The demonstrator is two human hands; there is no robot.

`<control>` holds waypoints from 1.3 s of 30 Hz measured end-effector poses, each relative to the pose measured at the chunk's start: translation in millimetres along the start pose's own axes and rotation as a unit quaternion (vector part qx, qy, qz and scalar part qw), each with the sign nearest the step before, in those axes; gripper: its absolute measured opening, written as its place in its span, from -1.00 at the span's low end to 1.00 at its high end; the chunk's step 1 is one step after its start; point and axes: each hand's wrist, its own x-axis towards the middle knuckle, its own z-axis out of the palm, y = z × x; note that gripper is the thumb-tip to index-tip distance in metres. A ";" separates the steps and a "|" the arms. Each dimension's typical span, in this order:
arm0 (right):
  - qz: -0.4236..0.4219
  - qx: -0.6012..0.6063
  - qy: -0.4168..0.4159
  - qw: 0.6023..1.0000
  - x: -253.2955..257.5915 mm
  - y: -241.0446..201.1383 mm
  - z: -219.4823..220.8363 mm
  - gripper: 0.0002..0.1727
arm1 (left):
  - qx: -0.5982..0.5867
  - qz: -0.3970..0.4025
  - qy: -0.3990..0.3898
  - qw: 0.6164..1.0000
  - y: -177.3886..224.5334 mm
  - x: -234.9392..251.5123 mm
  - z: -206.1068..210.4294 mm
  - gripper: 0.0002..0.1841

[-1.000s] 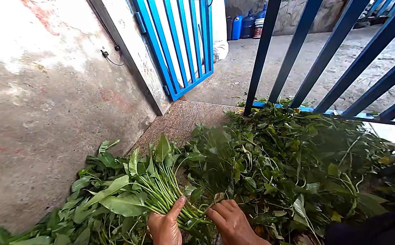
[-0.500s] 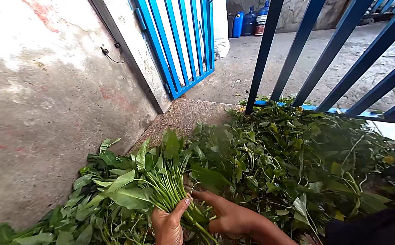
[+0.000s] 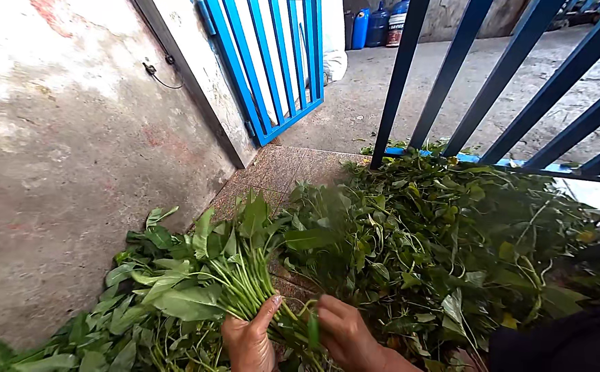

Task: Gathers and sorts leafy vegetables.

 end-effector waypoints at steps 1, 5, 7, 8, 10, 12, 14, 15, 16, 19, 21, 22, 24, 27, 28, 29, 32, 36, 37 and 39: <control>-0.001 -0.030 -0.054 0.998 -12.4 0.4 -9.0 -0.86 | 0.008 0.011 0.021 1.000 2.5 2.5 -2.0 -0.54; 0.183 -0.066 -0.294 0.936 -26.3 -9.0 -58.3 -0.80 | 0.021 0.034 0.035 0.999 8.0 7.7 -11.5 -0.52; 0.160 -0.114 -0.210 0.958 -14.0 -16.7 -65.4 -0.83 | 0.030 0.024 0.006 0.999 5.4 3.8 -12.3 -0.51; 0.113 -0.141 -0.131 0.975 -3.4 -20.7 -62.5 -0.81 | 0.034 0.018 -0.010 0.999 2.9 1.1 -10.8 -0.49; 0.066 -0.155 -0.027 0.985 25.5 -31.0 -50.3 -0.76 | 0.046 0.013 -0.037 0.998 -1.1 -2.7 -5.9 -0.45; 0.089 -0.137 -0.037 0.986 46.3 -37.8 -34.5 -0.60 | 0.054 0.010 -0.044 0.998 -3.6 -4.6 -0.7 -0.42; 0.120 -0.091 -0.085 0.985 48.8 -34.4 -18.3 -0.60 | 0.040 0.006 -0.049 0.998 -3.8 -6.3 3.5 -0.43; 0.106 -0.086 -0.088 0.987 42.6 -30.2 -11.1 -0.70 | 0.026 0.002 -0.044 0.999 -2.9 -6.0 4.8 -0.45; 0.075 -0.105 -0.082 0.988 32.8 -25.8 -5.4 -0.75 | 0.013 -0.004 -0.035 0.999 -2.0 -4.5 4.1 -0.47; 0.052 -0.163 -0.099 0.980 -3.5 -20.8 -10.5 -0.83 | -0.005 -0.005 0.004 1.000 1.3 3.8 -6.2 -0.53; 0.132 -0.144 -0.108 0.975 -13.9 -19.6 -24.6 -0.81 | -0.002 0.001 0.015 1.000 3.0 8.8 -11.2 -0.52; 0.168 -0.124 -0.100 0.973 -12.7 -17.8 -30.8 -0.79 | 0.005 0.001 0.016 1.000 2.5 7.5 -11.4 -0.50; 0.219 -0.061 -0.092 0.969 2.5 -16.0 -37.4 -0.72 | 0.028 -0.001 0.003 1.000 0.2 1.0 -6.9 -0.45; 0.257 0.015 -0.159 0.953 38.6 -22.5 -34.7 -0.61 | 0.037 -0.009 -0.030 0.999 -4.4 -7.8 2.8 -0.41; 0.262 0.028 -0.189 0.946 48.0 -22.7 -32.1 -0.63 | 0.037 -0.008 -0.032 0.999 -5.0 -9.3 5.4 -0.42; 0.264 0.041 -0.210 0.940 54.7 -21.0 -30.0 -0.65 | 0.036 -0.006 -0.030 0.999 -5.2 -9.4 6.4 -0.43; 0.246 0.100 -0.244 0.933 64.4 -14.0 -29.9 -0.70 | 0.022 -0.004 -0.015 1.000 -3.9 -5.9 2.9 -0.44; 0.227 0.124 -0.259 0.931 68.6 -17.6 -25.8 -0.73 | 0.016 -0.027 -0.040 0.999 -1.9 -9.0 0.6 -0.45; 0.228 0.126 -0.260 0.930 67.9 -18.5 -23.9 -0.71 | 0.021 -0.032 -0.038 0.999 -1.5 -9.5 0.6 -0.46; 0.231 0.118 -0.264 0.929 63.0 -20.1 -18.9 -0.66 | 0.030 -0.037 -0.018 0.999 -2.3 -9.1 0.5 -0.46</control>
